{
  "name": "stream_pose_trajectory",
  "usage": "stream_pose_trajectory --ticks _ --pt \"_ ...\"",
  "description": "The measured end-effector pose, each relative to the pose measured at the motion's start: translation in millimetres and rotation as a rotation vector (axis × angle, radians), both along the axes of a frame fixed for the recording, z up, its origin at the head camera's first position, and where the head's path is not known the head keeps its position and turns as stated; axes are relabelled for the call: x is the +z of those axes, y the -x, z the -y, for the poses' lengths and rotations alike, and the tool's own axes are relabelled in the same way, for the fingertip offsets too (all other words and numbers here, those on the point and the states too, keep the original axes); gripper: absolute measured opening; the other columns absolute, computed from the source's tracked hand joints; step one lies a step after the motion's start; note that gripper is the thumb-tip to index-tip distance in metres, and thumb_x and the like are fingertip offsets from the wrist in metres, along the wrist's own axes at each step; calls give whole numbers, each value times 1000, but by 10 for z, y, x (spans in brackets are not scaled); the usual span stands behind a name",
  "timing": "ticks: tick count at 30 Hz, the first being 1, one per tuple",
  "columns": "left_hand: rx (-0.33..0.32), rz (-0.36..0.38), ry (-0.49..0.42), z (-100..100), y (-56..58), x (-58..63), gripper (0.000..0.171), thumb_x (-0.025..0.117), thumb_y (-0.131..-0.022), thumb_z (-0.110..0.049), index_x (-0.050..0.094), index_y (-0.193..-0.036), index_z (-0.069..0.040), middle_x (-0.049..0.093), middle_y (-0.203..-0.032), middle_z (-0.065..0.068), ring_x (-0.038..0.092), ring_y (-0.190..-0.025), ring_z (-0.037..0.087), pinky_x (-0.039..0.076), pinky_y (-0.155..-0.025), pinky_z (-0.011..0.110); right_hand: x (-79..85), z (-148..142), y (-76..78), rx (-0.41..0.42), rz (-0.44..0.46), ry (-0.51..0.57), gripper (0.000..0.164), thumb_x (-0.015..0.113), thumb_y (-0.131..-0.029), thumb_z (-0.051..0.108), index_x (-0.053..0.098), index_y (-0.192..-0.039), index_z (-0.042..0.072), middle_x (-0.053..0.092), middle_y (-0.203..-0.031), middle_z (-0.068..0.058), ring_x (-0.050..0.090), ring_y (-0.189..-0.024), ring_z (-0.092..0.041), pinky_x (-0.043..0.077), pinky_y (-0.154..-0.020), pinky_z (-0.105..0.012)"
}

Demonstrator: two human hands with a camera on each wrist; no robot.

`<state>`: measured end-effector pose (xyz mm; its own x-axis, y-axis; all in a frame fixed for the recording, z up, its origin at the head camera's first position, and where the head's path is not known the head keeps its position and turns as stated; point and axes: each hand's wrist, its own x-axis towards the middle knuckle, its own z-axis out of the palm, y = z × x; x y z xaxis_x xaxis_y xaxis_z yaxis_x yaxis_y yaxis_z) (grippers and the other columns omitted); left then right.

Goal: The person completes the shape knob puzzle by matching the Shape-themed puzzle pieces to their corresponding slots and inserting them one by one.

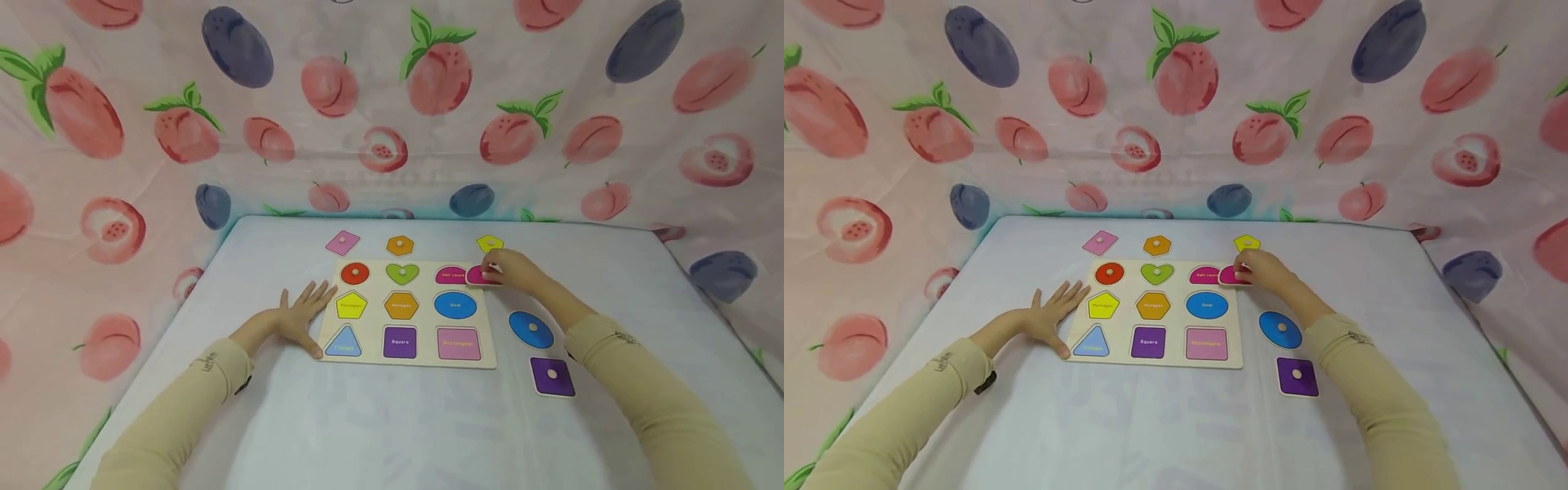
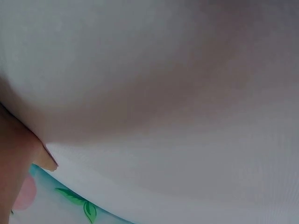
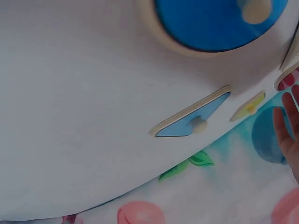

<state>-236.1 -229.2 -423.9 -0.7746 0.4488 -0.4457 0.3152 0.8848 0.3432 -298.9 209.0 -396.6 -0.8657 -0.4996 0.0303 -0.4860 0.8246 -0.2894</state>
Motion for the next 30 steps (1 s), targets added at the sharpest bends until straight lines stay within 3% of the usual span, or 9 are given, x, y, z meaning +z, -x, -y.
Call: stream_pose_trajectory --ticks 17,23,27,30 --pt "5 1 15 14 -15 8 131 81 -60 -53 -4 -152 -16 -15 -158 14 -17 -143 39 -19 -101 72 73 468 86 61 -29 17 15 68 -86 10 67 -96 -1 66 -100 -17 62 -98 -32 53 -90 -41" --pt "4 -7 23 54 25 -87 134 81 -58 -57 -7 -152 -20 -17 -158 9 -21 -144 36 -20 -102 71 55 542 84 42 -3 15 16 67 -87 11 67 -98 0 67 -103 -17 61 -100 -32 53 -90 -40" --pt "5 -4 0 31 20 -44 133 82 -59 -55 -5 -152 -18 -15 -159 12 -18 -144 38 -19 -101 72 46 557 101 42 4 3 16 66 -88 10 67 -99 0 67 -104 -17 61 -100 -31 52 -91 -41" --pt "9 2 5 14 4 4 131 82 -60 -53 -4 -152 -16 -14 -159 13 -18 -144 39 -18 -101 72 22 552 148 92 -8 17 13 66 -87 7 68 -96 -1 68 -99 -18 63 -95 -32 53 -89 -41"
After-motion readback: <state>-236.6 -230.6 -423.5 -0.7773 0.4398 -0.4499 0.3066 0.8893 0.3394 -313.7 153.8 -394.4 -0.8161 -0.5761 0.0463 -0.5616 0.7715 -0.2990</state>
